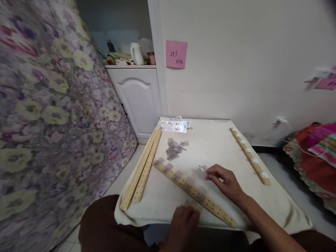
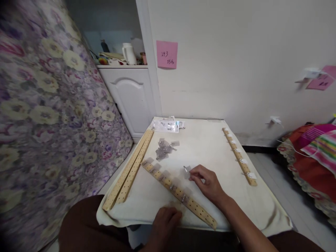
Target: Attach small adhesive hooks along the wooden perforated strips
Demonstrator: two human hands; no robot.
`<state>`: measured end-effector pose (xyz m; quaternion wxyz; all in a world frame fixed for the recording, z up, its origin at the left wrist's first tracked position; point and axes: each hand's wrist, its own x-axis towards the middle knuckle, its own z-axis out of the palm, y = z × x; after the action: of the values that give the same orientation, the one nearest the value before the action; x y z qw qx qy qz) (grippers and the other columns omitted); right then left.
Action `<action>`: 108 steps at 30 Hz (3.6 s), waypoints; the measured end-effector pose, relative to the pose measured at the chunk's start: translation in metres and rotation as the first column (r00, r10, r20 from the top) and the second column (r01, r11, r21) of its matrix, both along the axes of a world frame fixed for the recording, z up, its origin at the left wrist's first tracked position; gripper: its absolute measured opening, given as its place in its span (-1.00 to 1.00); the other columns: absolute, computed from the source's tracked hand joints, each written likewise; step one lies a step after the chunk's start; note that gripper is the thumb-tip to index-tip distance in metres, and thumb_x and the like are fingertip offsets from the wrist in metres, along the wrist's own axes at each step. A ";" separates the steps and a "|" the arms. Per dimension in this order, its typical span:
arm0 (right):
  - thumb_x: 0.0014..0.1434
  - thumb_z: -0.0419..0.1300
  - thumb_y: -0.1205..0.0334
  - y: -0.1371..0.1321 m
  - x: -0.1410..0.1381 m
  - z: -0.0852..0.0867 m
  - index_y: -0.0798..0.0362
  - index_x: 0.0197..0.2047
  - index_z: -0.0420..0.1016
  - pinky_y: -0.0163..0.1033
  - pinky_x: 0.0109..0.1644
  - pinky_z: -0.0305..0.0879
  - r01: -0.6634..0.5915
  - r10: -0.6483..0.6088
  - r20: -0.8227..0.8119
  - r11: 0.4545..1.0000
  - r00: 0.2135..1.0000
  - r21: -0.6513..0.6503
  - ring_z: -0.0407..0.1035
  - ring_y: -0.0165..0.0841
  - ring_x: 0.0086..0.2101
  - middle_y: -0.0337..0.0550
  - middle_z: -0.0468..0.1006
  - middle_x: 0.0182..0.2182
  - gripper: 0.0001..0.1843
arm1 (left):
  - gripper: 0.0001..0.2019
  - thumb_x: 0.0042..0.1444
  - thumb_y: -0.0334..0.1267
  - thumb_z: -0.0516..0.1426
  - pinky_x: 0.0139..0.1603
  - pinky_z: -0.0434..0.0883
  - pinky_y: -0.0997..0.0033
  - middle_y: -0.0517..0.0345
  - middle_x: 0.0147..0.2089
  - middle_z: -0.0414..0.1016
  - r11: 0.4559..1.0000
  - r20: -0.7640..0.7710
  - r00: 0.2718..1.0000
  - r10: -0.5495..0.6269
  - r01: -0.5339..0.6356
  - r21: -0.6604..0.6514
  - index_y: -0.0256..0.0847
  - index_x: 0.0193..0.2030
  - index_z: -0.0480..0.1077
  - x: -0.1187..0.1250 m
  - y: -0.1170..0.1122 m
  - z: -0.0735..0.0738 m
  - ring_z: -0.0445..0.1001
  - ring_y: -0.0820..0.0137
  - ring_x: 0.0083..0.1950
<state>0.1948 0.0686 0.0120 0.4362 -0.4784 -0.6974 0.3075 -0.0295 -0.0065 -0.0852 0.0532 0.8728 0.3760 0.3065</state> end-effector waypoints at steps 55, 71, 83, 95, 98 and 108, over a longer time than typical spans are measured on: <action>0.03 0.27 0.06 -0.060 0.005 -0.018 0.06 -0.31 0.36 -0.41 -0.59 0.11 -0.356 0.112 -0.560 0.866 0.821 -0.350 0.18 -0.55 -0.63 -0.37 0.36 -0.55 -0.72 | -0.73 0.16 -0.20 0.08 -0.22 0.31 0.45 0.19 -0.24 0.48 0.712 0.413 0.880 0.234 0.134 -0.689 -0.12 -0.01 0.38 0.061 0.009 0.109 0.40 0.38 -0.23; -0.01 0.21 0.10 -0.055 0.049 -0.049 0.06 -0.35 0.27 -0.40 -0.62 0.16 -0.164 -0.135 -0.470 0.825 0.872 -0.541 0.27 -0.50 -0.69 -0.43 0.35 -0.68 -0.75 | -0.81 0.18 -0.29 0.00 -0.22 0.28 0.45 0.16 -0.33 0.46 0.726 0.240 0.962 0.132 0.071 -0.684 -0.15 -0.25 0.45 0.046 -0.023 0.062 0.39 0.37 -0.26; -0.03 0.09 0.30 -0.058 0.028 -0.056 0.03 -0.26 0.29 -0.38 -0.60 0.06 -0.071 -0.109 -0.317 0.860 0.942 -0.505 0.25 -0.49 -0.66 -0.44 0.30 -0.60 -0.81 | -0.72 0.20 -0.40 -0.08 -0.13 0.33 0.37 0.08 -0.20 0.42 0.809 0.162 0.987 0.007 0.089 -0.581 -0.13 -0.07 0.39 0.047 -0.025 0.053 0.40 0.34 -0.16; 0.00 0.08 0.30 -0.056 0.025 -0.068 0.03 -0.26 0.39 -0.32 -0.39 0.15 0.104 -0.142 -0.095 0.940 0.985 -0.326 0.27 -0.40 -0.49 -0.33 0.37 -0.55 -0.81 | -0.66 0.21 -0.42 -0.10 -0.16 0.37 0.36 0.07 -0.17 0.41 0.871 0.149 0.989 -0.009 0.081 -0.485 -0.11 0.06 0.31 0.042 -0.023 0.041 0.40 0.36 -0.17; 0.00 0.08 0.30 -0.056 0.025 -0.069 0.03 -0.26 0.39 -0.31 -0.38 0.16 0.104 -0.137 -0.082 0.940 0.987 -0.325 0.28 -0.39 -0.48 -0.32 0.39 -0.54 -0.82 | -0.55 0.17 -0.48 -0.11 -0.12 0.39 0.30 0.00 -0.10 0.40 0.914 0.121 0.992 -0.044 0.089 -0.397 -0.12 0.17 0.22 0.039 -0.023 0.034 0.39 0.32 -0.11; -0.02 0.08 0.32 -0.054 0.025 -0.068 0.03 -0.30 0.38 -0.35 -0.46 0.11 0.088 -0.134 -0.104 0.926 0.986 -0.367 0.22 -0.43 -0.54 -0.35 0.33 -0.59 -0.84 | -0.41 0.07 -0.53 -0.09 -0.08 0.41 0.16 -0.05 -0.07 0.39 0.947 0.036 0.996 -0.083 0.090 -0.307 -0.09 0.27 0.13 0.037 -0.022 0.028 0.37 0.25 -0.09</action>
<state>0.2198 0.0141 -0.0556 0.4010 -0.5686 -0.5717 0.4349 0.0072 -0.0284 -0.0571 0.2066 0.8659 0.3799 0.2514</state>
